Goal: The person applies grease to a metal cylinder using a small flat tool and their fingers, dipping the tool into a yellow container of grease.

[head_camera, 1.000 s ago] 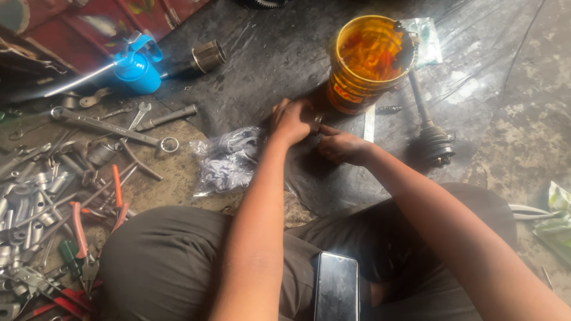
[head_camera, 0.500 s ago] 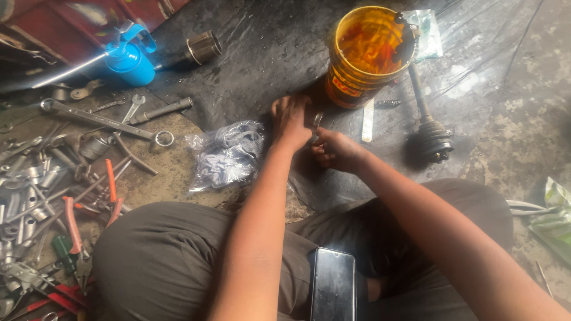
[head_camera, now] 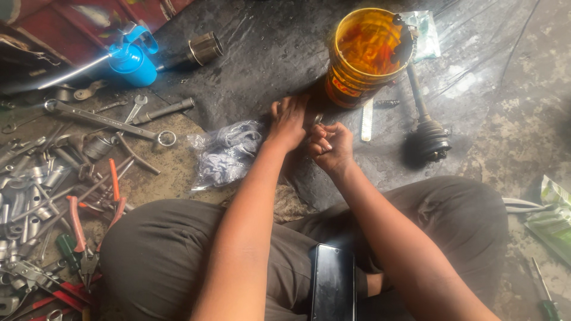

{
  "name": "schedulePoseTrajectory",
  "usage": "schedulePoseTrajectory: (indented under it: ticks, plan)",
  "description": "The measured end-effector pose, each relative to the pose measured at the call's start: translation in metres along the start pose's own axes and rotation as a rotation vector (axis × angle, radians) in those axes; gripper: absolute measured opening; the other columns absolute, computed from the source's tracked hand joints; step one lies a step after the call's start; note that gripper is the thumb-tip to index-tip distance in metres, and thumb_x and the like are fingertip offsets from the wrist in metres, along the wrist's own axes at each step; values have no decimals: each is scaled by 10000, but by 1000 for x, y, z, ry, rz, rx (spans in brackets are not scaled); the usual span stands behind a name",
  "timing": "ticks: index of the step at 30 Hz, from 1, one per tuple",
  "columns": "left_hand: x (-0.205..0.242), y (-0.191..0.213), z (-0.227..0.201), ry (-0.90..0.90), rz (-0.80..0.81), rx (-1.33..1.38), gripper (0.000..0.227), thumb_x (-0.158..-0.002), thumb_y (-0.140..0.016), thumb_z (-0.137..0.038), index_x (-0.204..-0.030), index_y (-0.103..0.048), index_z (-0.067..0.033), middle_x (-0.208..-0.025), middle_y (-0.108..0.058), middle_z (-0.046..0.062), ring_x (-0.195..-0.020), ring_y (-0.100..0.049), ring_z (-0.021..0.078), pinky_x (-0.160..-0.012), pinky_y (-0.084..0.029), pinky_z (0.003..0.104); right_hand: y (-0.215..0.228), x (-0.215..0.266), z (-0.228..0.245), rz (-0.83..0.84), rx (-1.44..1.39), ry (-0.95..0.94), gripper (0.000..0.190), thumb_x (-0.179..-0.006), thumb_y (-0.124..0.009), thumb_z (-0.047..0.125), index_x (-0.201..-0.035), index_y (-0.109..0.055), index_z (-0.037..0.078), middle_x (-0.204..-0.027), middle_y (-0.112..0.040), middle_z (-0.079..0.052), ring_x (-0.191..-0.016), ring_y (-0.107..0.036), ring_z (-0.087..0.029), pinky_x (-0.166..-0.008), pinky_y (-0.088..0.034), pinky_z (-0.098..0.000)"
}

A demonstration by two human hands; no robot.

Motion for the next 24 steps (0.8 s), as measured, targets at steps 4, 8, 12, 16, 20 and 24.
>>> schedulePoseTrajectory:
  ticks: [4, 8, 12, 16, 20, 24]
  plan:
    - [0, 6, -6, 7, -4, 29, 836, -726, -670, -85, -1501, -357, -94, -1448, -468, 152, -1418, -335, 319, -1156, -175, 583, 6, -1, 3, -30, 29, 45, 91, -831, -496, 142, -781, -466, 72, -653, -483, -18, -405, -305, -91, -405, -238, -240]
    - [0, 16, -10, 51, 41, 45, 932, -696, -650, -29, -1557, -302, -101, -1476, -464, 125, -1439, -340, 300, -1187, -185, 578, 7, 8, 7, -15, 95, 62, 93, -871, -500, 131, -819, -508, 54, -649, -465, 0, -431, -319, -83, -419, -251, -244]
    - [-2, 17, -13, 79, 42, 61, 991, -681, -664, -26, -1580, -258, -125, -1518, -427, 120, -1455, -314, 295, -1173, -190, 586, -6, 24, 18, -28, 147, 75, 141, -878, -500, 172, -826, -523, 43, -667, -488, -18, -462, -360, -88, -426, -276, -238]
    - [-2, 16, -13, 82, 50, 62, 1022, -666, -675, -18, -1581, -236, -135, -1544, -402, 127, -1466, -291, 295, -1168, -170, 597, -33, 35, 19, -50, 318, 144, 128, -921, -473, 192, -903, -494, 68, -786, -604, -60, -513, -419, -107, -451, -312, -253]
    - [-3, 20, -16, 120, 102, 71, 1051, -655, -700, -41, -1588, -236, -176, -1535, -407, 110, -1473, -285, 292, -1200, -177, 565, -61, 53, 27, -179, 796, 328, 227, -920, -516, 137, -1146, -504, 132, -791, -598, -25, -569, -499, -92, -465, -352, -244]
    - [-3, 21, -17, 104, 87, 37, 1027, -659, -691, -33, -1582, -261, -168, -1537, -407, 111, -1470, -284, 296, -1181, -165, 572, -84, 69, 46, -20, 1237, 632, 361, -931, -628, 121, -1265, -489, 114, -889, -622, -15, -691, -569, -108, -514, -438, -245]
Point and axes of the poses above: each hand's wrist, its own x-axis away from the middle knuckle, its own y-axis out of the back of the hand, z = x × y, the point moved 3 cm from there along -x, towards the middle knuckle
